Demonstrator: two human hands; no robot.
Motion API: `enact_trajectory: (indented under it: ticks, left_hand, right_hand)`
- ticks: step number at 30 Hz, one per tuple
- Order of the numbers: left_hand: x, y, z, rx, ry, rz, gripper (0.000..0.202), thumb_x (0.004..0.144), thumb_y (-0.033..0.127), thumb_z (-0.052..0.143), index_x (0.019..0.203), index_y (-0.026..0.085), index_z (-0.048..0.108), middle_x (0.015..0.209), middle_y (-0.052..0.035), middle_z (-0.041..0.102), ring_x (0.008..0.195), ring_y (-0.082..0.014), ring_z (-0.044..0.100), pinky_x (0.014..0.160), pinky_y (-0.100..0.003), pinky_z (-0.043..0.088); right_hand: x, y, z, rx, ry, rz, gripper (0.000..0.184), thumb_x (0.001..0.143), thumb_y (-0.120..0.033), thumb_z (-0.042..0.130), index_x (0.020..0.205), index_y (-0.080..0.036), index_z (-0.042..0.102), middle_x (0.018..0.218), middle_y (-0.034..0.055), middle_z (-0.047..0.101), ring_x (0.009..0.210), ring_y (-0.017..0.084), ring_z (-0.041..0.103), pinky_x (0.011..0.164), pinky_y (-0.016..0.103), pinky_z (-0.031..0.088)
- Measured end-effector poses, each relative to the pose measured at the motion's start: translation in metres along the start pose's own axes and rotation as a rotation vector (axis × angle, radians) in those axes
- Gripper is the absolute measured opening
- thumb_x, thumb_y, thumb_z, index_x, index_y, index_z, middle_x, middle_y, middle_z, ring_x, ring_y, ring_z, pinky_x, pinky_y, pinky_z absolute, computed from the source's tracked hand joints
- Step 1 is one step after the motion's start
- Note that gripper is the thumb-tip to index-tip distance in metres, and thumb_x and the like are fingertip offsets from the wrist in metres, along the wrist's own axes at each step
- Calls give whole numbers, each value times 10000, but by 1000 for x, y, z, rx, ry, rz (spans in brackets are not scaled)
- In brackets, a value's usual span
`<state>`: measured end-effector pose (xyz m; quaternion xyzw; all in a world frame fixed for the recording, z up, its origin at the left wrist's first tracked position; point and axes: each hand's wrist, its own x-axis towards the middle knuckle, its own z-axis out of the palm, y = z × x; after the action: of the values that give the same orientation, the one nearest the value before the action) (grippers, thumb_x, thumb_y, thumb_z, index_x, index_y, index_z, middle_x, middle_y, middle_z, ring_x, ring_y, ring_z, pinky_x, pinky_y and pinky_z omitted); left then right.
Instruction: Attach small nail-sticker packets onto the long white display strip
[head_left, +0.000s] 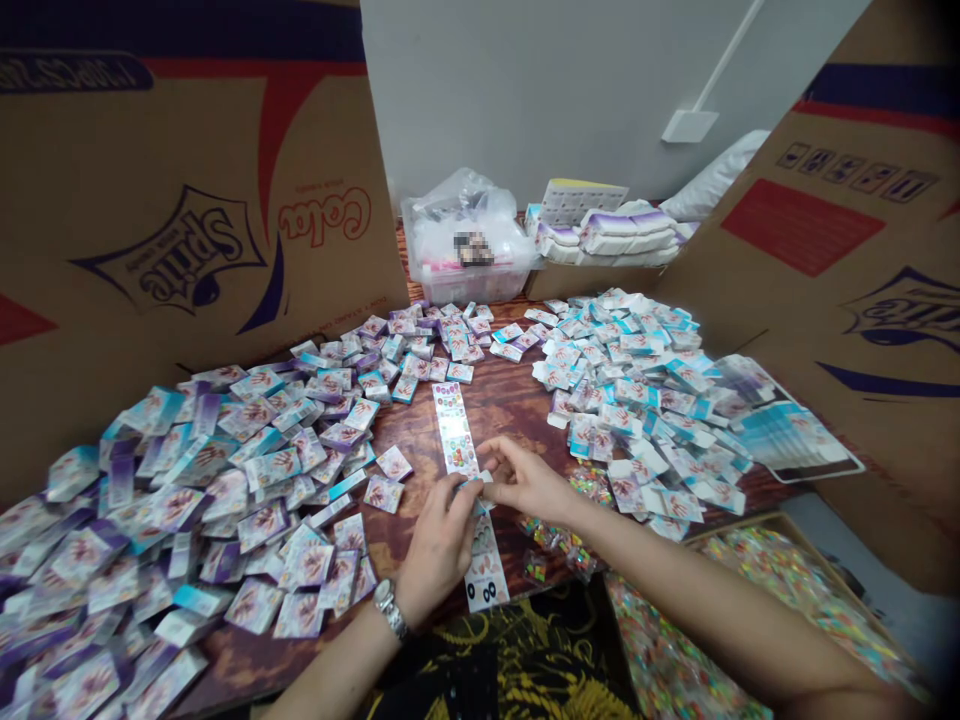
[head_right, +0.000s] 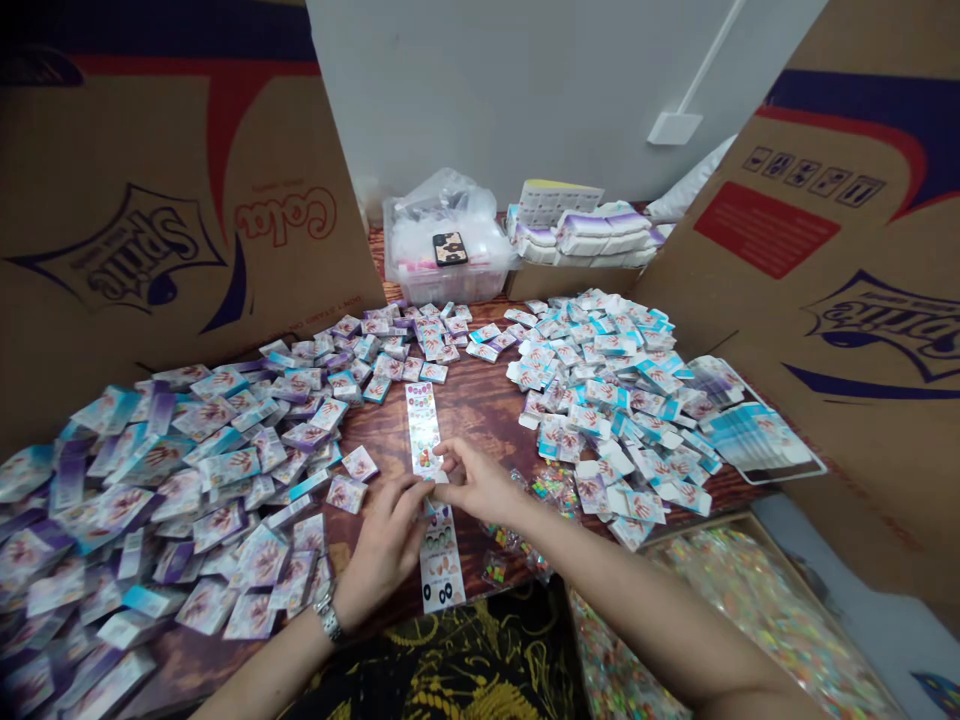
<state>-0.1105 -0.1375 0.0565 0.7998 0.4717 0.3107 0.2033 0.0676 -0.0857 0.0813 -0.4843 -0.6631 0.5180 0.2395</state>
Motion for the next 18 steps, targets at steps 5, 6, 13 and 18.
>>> enact_trajectory:
  ticks: [5,6,13,18]
  left_hand:
    - [6,-1,-7,-112,58,-100,376,806,85,476,1163,203,466,1129,-99,512,1067,-213,511,899,-368,469]
    - [6,-1,-7,-123,57,-106,377,806,85,477,1164,206,464,1136,-99,511,1077,-214,509,902,-372,467]
    - [1,-2,-1,2,95,-6,441,804,35,435,1215,192,446,1216,-123,467,1163,-224,455,963,-382,428]
    - [-3,-3,-1,99,93,15,477,823,28,398,1276,180,388,1197,-130,490,1142,-233,460,968,-411,423]
  right_hand:
    - [-24,-17,3,-332,183,-348,138,891,-232,493,983,-232,596,1057,74,552,988,207,530,870,367,436]
    - [-26,-18,5,-351,201,-382,149,895,-226,483,974,-231,610,1075,80,552,1009,213,526,884,377,434]
    - [-14,-10,26,99,293,-89,289,819,-206,558,1103,-206,499,915,48,627,777,162,628,660,284,522]
    - [-21,-20,33,-99,346,-132,169,843,-191,527,1005,-208,572,903,35,653,818,168,613,726,303,490]
